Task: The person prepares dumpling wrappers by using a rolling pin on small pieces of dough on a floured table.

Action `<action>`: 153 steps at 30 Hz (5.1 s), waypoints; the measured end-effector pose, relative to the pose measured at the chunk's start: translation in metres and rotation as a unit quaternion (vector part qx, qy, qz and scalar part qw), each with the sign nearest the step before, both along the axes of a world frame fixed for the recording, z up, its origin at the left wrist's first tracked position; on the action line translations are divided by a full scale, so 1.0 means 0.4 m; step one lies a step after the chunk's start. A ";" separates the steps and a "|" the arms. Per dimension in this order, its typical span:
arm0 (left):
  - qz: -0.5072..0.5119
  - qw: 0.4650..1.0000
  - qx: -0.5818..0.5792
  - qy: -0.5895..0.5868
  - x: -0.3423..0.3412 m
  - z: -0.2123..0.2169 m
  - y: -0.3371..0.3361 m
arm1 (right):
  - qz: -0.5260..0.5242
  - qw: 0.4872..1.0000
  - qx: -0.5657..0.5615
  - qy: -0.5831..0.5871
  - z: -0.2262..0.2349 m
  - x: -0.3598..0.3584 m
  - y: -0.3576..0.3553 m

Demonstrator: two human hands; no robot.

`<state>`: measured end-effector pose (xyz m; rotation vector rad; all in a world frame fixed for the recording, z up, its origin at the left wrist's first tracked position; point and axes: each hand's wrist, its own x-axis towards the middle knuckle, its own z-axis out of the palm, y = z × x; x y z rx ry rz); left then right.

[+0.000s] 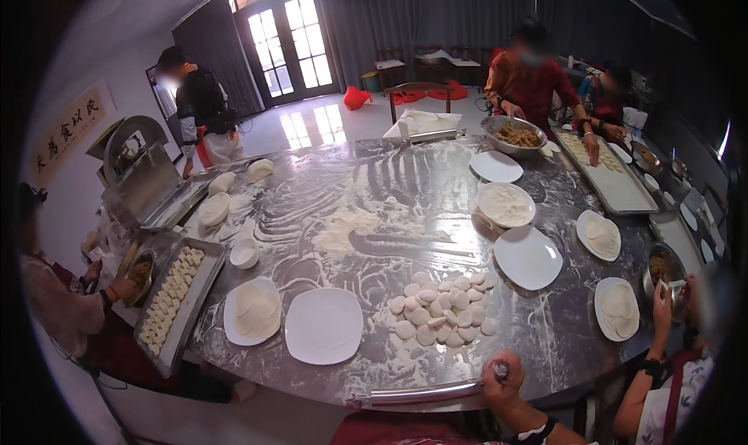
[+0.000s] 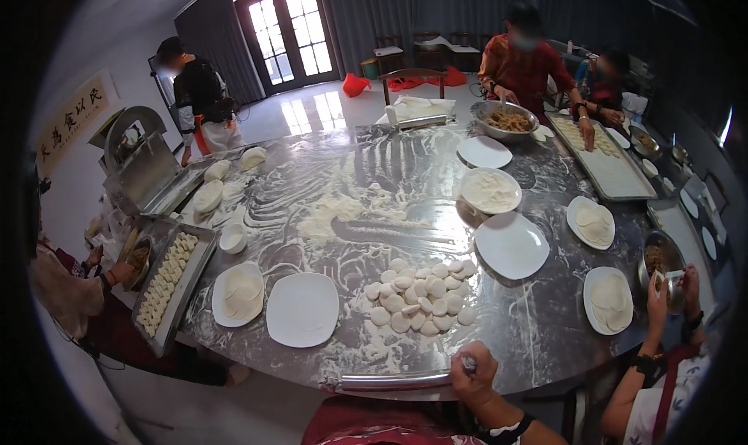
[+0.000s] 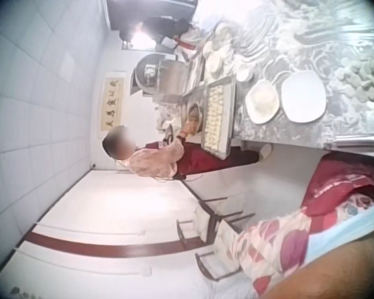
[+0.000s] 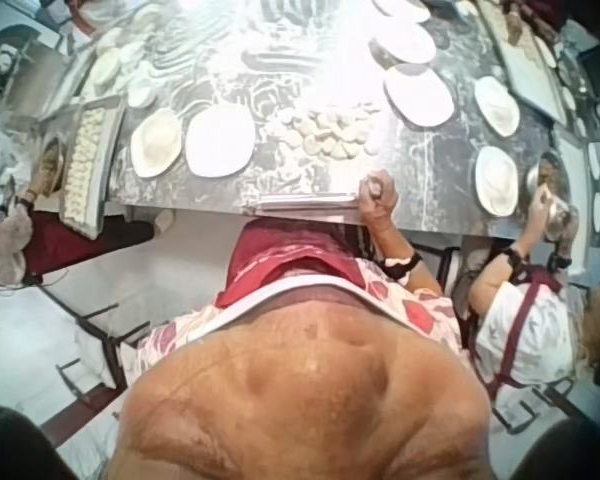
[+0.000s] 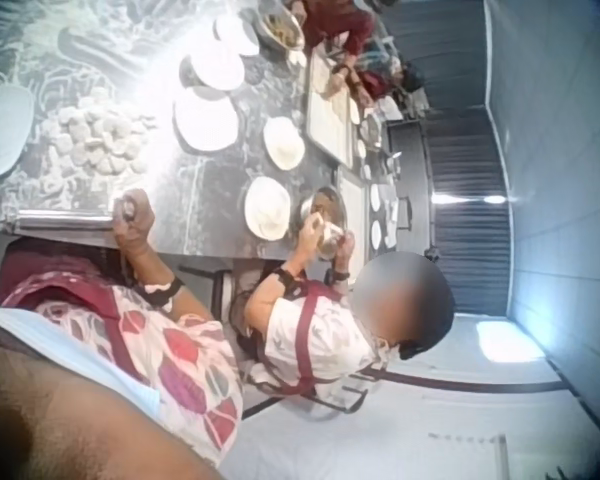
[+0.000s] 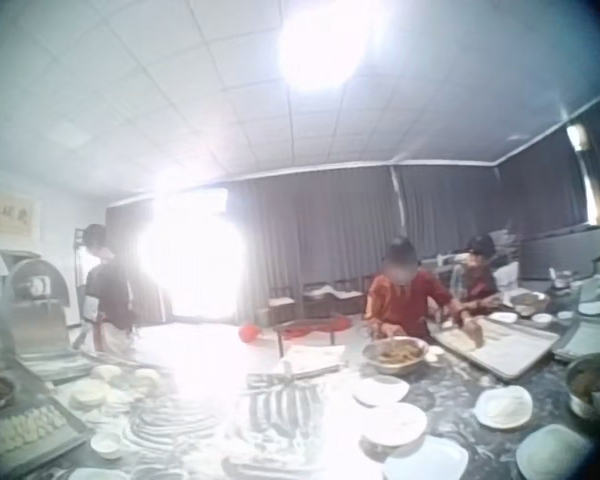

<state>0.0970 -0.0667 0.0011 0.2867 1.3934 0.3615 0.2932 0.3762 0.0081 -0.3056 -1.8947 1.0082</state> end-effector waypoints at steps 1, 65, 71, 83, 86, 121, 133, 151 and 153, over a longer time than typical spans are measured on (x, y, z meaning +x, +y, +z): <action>0.001 1.000 0.000 0.001 -0.005 0.003 -0.001 | 0.001 1.000 0.005 -0.006 0.004 -0.003 0.001; -0.496 0.808 0.185 -0.258 -0.023 0.026 0.282 | -0.036 0.996 -0.080 -0.035 0.002 0.009 -0.045; -0.513 0.803 0.216 -0.214 0.008 0.044 0.356 | -0.010 0.994 -0.101 -0.027 -0.003 0.015 -0.038; -0.035 0.748 0.341 0.569 -0.146 0.125 0.649 | 0.111 0.987 -0.119 0.014 0.055 -0.061 0.015; 0.019 0.724 0.305 0.618 -0.140 0.086 0.731 | 0.100 0.985 -0.138 0.013 0.044 -0.041 0.008; -0.037 0.795 0.392 0.462 0.002 0.048 0.780 | 0.040 0.984 -0.170 -0.037 0.036 -0.077 0.022; -0.036 0.806 0.387 0.445 0.014 0.044 0.811 | 0.066 0.986 -0.154 -0.026 0.030 -0.161 0.068; -0.034 0.777 0.436 0.453 0.007 0.034 0.785 | 0.006 0.991 -0.133 -0.032 -0.002 -0.028 0.014; 0.036 0.838 0.406 0.363 0.008 0.021 0.781 | 0.044 0.986 -0.159 0.012 0.007 0.022 -0.018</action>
